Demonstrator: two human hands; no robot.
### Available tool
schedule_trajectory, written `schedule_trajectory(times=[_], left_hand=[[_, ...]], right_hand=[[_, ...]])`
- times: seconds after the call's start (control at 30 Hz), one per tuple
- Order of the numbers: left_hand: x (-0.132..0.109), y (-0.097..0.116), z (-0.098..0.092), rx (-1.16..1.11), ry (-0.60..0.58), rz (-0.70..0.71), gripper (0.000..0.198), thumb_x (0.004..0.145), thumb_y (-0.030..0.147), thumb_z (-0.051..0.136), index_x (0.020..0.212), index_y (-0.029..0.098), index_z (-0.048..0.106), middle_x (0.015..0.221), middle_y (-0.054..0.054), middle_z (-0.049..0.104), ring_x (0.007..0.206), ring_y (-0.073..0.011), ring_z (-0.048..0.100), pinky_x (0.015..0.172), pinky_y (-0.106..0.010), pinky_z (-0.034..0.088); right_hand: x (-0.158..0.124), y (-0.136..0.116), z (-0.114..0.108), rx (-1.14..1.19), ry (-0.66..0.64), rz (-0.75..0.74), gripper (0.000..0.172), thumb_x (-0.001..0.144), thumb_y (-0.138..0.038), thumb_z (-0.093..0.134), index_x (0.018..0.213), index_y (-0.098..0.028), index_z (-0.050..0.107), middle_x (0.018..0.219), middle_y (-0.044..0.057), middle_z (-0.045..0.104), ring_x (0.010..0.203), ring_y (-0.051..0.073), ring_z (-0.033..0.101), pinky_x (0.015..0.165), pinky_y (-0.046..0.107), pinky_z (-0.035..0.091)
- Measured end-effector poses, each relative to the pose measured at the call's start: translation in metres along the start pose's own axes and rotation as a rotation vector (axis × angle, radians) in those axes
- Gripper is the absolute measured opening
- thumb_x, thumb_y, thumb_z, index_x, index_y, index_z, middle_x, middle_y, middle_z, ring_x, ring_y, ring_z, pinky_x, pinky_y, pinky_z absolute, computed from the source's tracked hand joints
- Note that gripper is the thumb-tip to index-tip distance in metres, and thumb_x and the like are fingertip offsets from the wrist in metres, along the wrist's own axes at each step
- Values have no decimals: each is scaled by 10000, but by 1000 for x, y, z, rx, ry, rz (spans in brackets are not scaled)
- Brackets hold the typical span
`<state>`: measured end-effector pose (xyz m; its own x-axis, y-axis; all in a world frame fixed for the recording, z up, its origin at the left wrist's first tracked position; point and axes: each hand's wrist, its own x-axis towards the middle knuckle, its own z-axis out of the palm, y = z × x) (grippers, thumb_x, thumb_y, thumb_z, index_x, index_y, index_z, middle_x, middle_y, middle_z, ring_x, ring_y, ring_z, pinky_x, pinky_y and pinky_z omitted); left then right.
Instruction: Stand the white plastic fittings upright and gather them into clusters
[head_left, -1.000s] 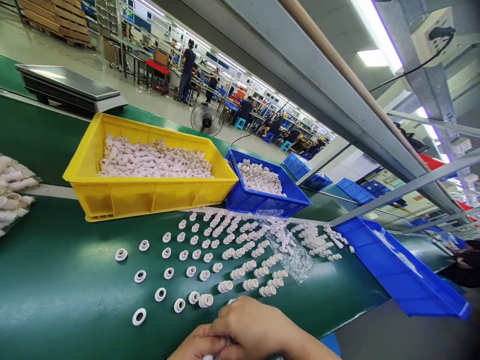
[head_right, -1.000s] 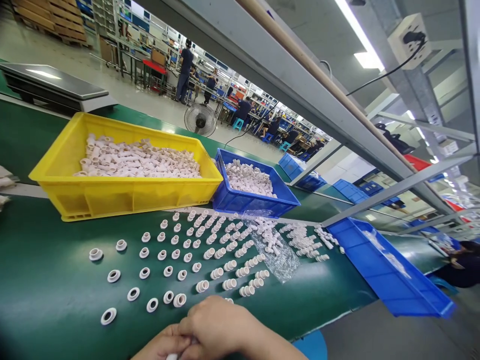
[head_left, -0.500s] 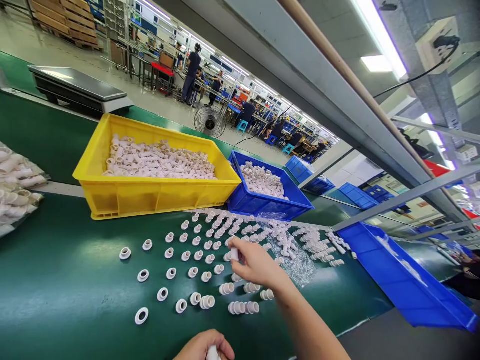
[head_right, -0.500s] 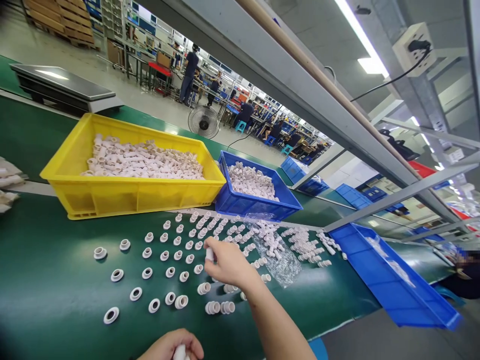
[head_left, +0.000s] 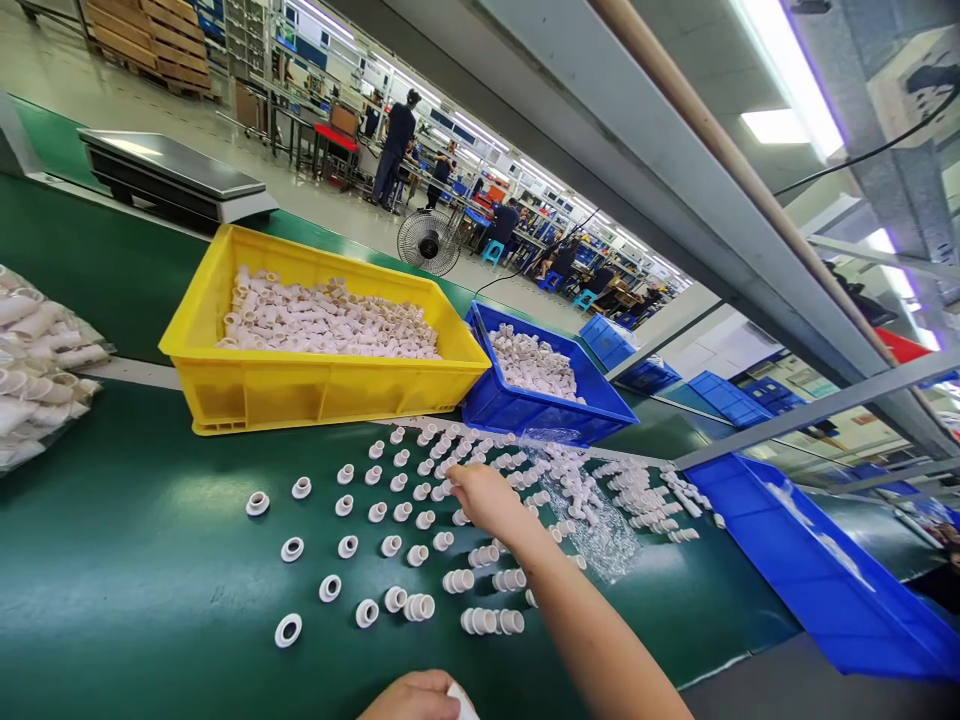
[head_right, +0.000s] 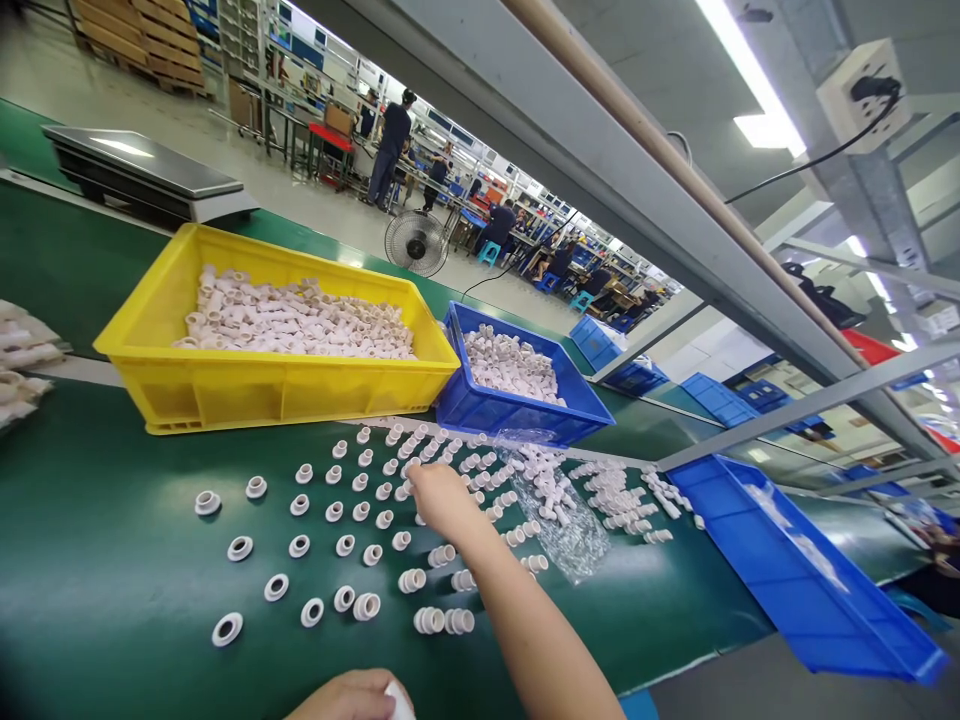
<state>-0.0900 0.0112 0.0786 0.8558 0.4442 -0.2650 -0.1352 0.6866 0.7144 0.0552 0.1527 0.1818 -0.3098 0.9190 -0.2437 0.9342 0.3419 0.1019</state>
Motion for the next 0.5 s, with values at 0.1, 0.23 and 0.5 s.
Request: schedule_trajectory(times=[0.1,0.23,0.5], left_hand=[[7,-3,4,-120,40,-128,160,614,282,656,684,138,650,693,-44,567,711,-191,505,732,-328,339],[14,-9,6,-216,94,-238,220,498,218,713,684,120,650,661,-32,576,648,-151,491,697,-290,337],[14,-14,-2,-351,-20,-199,496,468,420,774,768,118,521,743,-73,633,622,-120,513,656,-245,307]], right_hand=[[4,1,2,-5,-11,-6,148,829,-184,476,946,-180,567,888,64,628,837,186,573,700,235,367],[8,2,6,-13,-40,-2,110,818,-195,492,887,-184,577,849,56,634,809,188,582,662,228,366],[6,-2,9,-10,-36,28,109,809,-200,504,895,-187,569,849,51,628,800,195,579,661,236,378]])
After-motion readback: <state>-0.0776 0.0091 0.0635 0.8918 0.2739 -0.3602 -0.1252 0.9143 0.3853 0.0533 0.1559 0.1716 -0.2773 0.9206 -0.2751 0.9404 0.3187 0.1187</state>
